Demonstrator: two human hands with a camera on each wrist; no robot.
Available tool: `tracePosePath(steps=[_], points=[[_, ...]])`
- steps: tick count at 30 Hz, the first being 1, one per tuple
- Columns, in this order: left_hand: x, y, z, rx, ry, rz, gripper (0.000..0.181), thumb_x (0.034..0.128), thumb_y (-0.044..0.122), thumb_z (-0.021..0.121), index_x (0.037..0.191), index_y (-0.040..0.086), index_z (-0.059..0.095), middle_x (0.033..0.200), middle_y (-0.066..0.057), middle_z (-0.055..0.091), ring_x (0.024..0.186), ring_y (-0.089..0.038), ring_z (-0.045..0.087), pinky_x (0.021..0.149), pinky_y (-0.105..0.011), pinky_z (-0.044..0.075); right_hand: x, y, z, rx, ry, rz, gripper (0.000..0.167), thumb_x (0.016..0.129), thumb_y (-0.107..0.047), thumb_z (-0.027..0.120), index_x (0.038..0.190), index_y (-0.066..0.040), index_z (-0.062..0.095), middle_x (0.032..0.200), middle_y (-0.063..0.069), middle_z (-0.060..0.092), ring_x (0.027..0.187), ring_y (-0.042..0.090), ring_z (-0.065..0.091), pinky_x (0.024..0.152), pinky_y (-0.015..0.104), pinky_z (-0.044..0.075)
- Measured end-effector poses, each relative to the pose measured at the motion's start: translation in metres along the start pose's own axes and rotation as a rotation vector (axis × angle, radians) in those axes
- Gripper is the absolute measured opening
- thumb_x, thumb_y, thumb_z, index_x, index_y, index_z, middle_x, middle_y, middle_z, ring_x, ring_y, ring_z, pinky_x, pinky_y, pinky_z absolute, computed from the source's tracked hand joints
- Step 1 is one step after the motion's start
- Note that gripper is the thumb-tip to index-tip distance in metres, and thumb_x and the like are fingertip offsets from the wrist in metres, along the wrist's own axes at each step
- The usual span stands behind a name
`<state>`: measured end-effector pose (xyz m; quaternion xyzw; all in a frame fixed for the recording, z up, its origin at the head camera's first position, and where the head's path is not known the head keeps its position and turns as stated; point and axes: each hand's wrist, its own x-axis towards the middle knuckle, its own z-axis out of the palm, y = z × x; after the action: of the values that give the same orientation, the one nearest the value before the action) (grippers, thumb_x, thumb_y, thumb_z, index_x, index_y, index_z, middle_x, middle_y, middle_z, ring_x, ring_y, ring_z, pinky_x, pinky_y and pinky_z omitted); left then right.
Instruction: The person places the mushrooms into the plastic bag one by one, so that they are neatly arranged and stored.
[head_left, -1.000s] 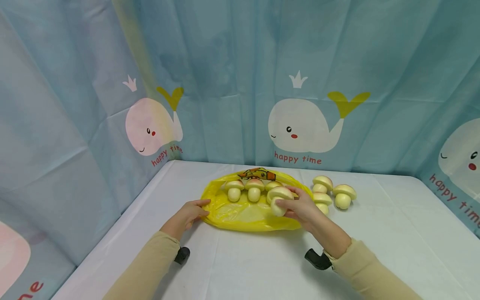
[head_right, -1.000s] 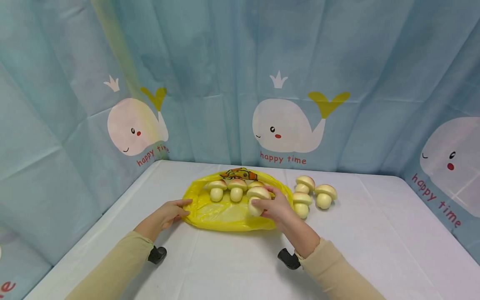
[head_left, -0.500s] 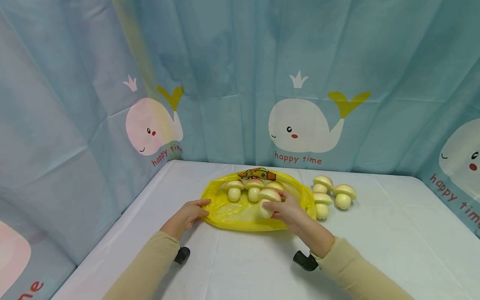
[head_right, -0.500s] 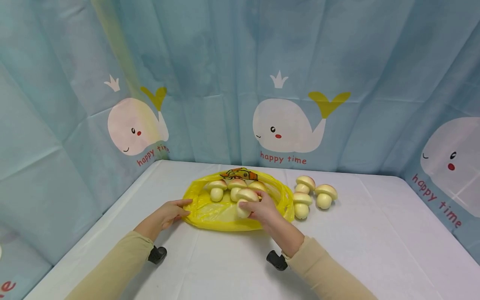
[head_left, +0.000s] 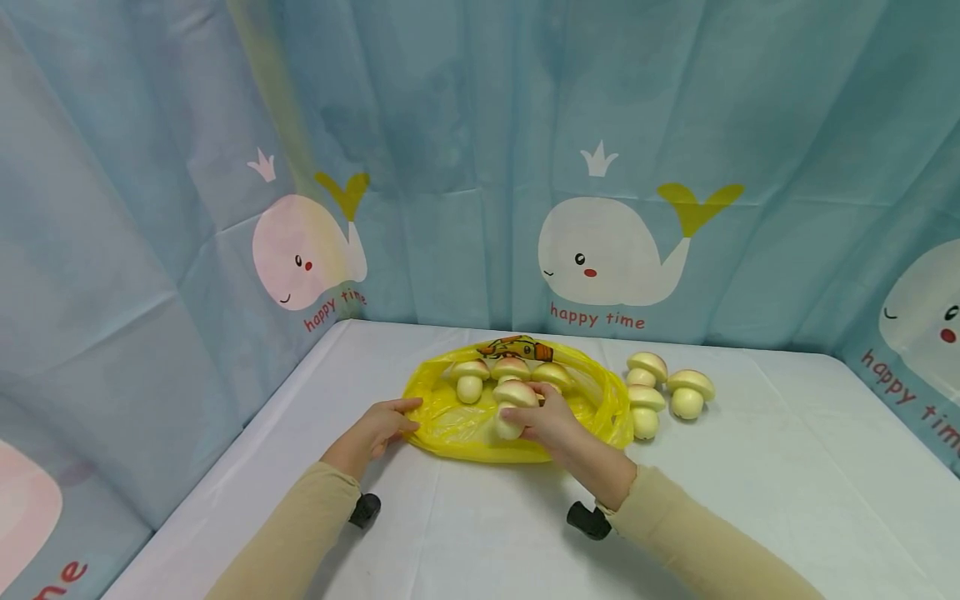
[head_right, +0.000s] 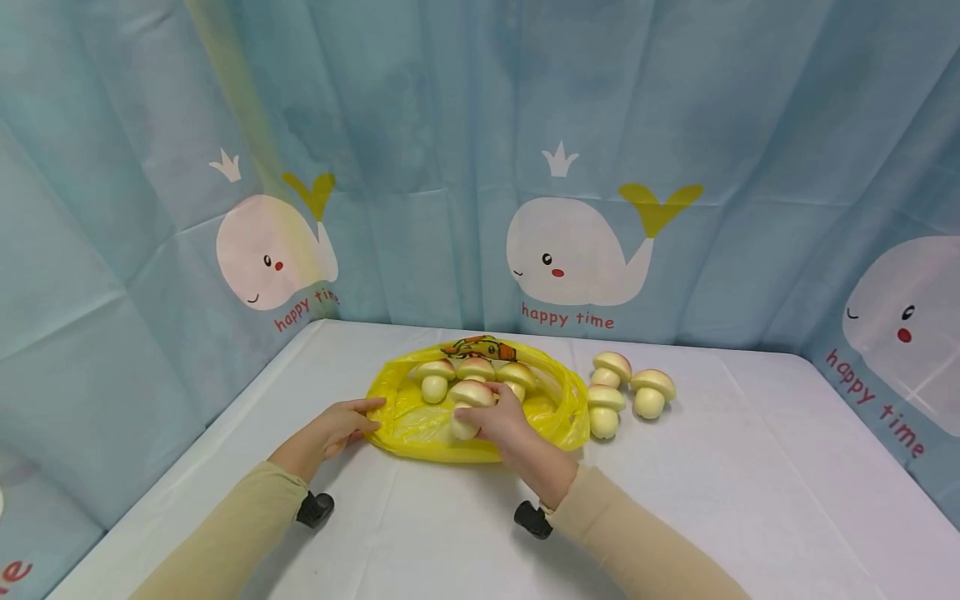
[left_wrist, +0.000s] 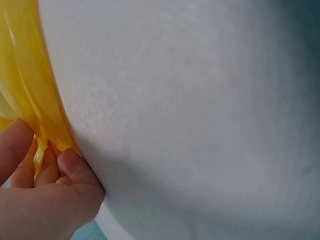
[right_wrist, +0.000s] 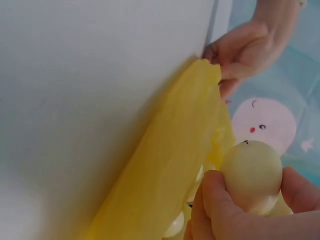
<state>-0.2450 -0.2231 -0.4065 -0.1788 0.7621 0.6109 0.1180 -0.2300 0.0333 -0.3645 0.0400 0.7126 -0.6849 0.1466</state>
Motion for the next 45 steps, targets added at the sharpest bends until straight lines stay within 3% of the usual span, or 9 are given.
tracePosePath(steps=[23, 37, 45], points=[[-0.003, -0.001, -0.001, -0.003, -0.019, 0.017, 0.050, 0.0938, -0.004, 0.057, 0.142, 0.002, 0.048, 0.155, -0.021, 0.025, 0.138, -0.036, 0.028, 0.106, -0.042, 0.034, 0.015, 0.012, 0.044, -0.053, 0.021, -0.018, 0.069, 0.083, -0.007, 0.076, 0.140, -0.001, 0.038, 0.133, 0.021, 0.044, 0.107, 0.031, 0.052, 0.087, 0.039, 0.052], [-0.003, -0.001, -0.002, 0.009, -0.024, 0.026, 0.051, 0.0931, -0.004, 0.058, 0.142, 0.003, 0.048, 0.156, -0.021, 0.024, 0.140, -0.036, 0.025, 0.109, -0.045, 0.031, 0.029, 0.024, 0.080, -0.205, 0.123, -0.055, 0.071, 0.079, -0.010, 0.081, 0.137, -0.001, 0.042, 0.130, 0.021, 0.048, 0.111, 0.033, 0.050, 0.096, 0.046, 0.044], [-0.004, -0.001, -0.001, 0.006, -0.018, 0.030, 0.051, 0.0928, -0.004, 0.058, 0.142, 0.003, 0.049, 0.155, -0.021, 0.027, 0.138, -0.036, 0.030, 0.109, -0.044, 0.032, 0.031, 0.027, 0.088, -0.299, 0.105, -0.048, 0.072, 0.079, -0.015, 0.082, 0.136, -0.001, 0.041, 0.129, 0.020, 0.052, 0.114, 0.032, 0.051, 0.100, 0.047, 0.040]])
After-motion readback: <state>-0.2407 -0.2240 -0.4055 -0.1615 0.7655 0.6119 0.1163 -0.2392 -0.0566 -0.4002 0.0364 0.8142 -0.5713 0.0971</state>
